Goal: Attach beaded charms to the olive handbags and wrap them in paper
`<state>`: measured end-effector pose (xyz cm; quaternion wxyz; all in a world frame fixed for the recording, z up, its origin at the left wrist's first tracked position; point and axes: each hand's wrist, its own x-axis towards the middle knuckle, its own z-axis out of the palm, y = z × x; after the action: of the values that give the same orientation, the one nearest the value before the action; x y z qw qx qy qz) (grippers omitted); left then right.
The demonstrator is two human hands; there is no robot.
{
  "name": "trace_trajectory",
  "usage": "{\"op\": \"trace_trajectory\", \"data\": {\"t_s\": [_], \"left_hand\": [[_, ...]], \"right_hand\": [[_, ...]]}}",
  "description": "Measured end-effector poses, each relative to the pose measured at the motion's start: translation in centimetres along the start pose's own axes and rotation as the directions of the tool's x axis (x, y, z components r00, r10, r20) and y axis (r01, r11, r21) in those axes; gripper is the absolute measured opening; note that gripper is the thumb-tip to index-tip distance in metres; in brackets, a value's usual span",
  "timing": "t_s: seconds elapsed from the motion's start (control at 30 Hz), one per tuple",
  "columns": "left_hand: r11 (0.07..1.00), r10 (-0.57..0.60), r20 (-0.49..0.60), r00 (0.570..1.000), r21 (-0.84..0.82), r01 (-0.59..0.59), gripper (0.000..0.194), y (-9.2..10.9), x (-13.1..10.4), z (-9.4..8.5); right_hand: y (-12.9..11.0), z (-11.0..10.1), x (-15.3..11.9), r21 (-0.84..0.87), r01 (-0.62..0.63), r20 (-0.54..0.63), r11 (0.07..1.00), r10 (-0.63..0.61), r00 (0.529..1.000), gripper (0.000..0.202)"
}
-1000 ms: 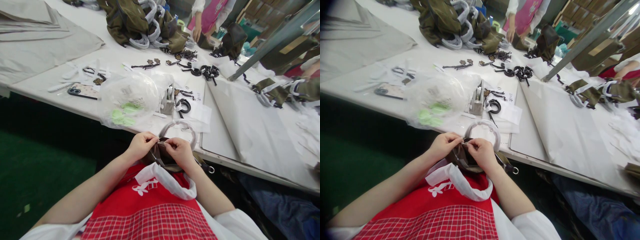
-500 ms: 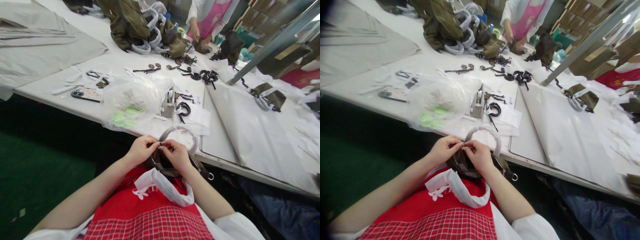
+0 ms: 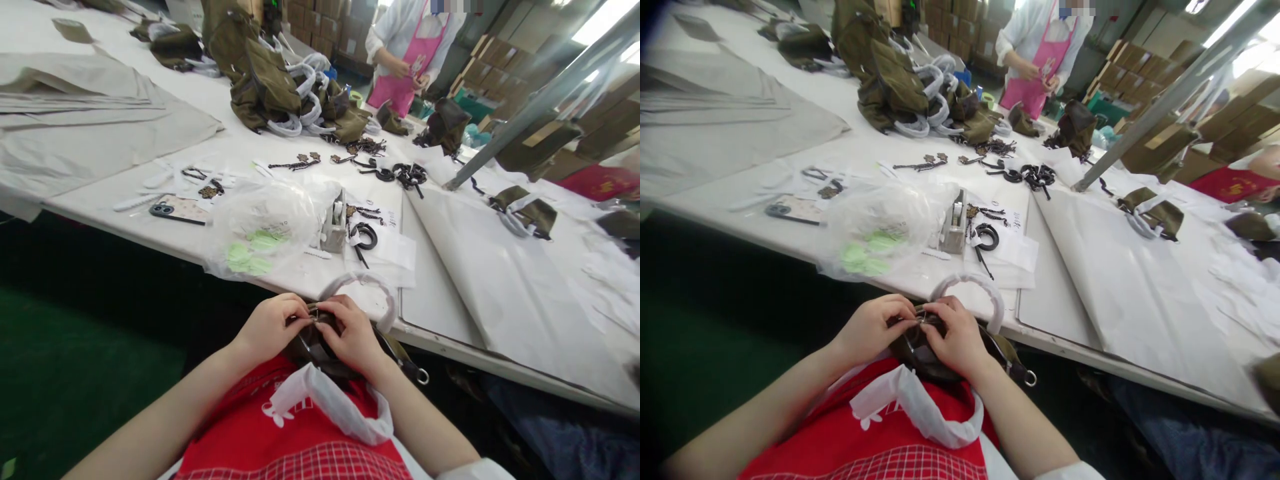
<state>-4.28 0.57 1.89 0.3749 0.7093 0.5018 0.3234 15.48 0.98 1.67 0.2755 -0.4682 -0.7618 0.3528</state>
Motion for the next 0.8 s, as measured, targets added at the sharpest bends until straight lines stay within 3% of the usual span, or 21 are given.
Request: {"op": "trace_trajectory", "data": {"t_s": [0.1,0.2,0.4,0.57,0.8], "left_hand": [[0.99,-0.022,-0.024,0.999,-0.14,0.018,0.012,0.8,-0.1,-0.9],[0.976,-0.046,-0.022,0.999,-0.216,0.04,0.013,1.2,0.0,-1.1],[0.957,-0.099,0.036,0.994,-0.271,0.105,0.013,0.9,0.0,-0.3],[0.953,-0.137,0.064,0.988,-0.265,0.15,0.009,0.8,0.2,0.2],[0.962,-0.159,0.062,0.985,-0.214,0.168,0.011,1.0,0.7,0.7]], "right_hand": [[-0.7,-0.4,-0.2,0.154,0.075,0.114,0.985,-0.093,0.989,0.024],[-0.9,-0.4,-0.3,0.331,0.044,0.138,0.942,-0.095,0.986,0.014],[0.6,0.4,-0.9,0.564,-0.257,0.297,0.785,0.098,0.95,0.031],[1.6,1.1,-1.0,0.598,-0.315,0.265,0.737,0.189,0.946,0.037],[1.7,1.4,-0.8,0.631,-0.303,0.234,0.714,0.198,0.952,0.035]]}}
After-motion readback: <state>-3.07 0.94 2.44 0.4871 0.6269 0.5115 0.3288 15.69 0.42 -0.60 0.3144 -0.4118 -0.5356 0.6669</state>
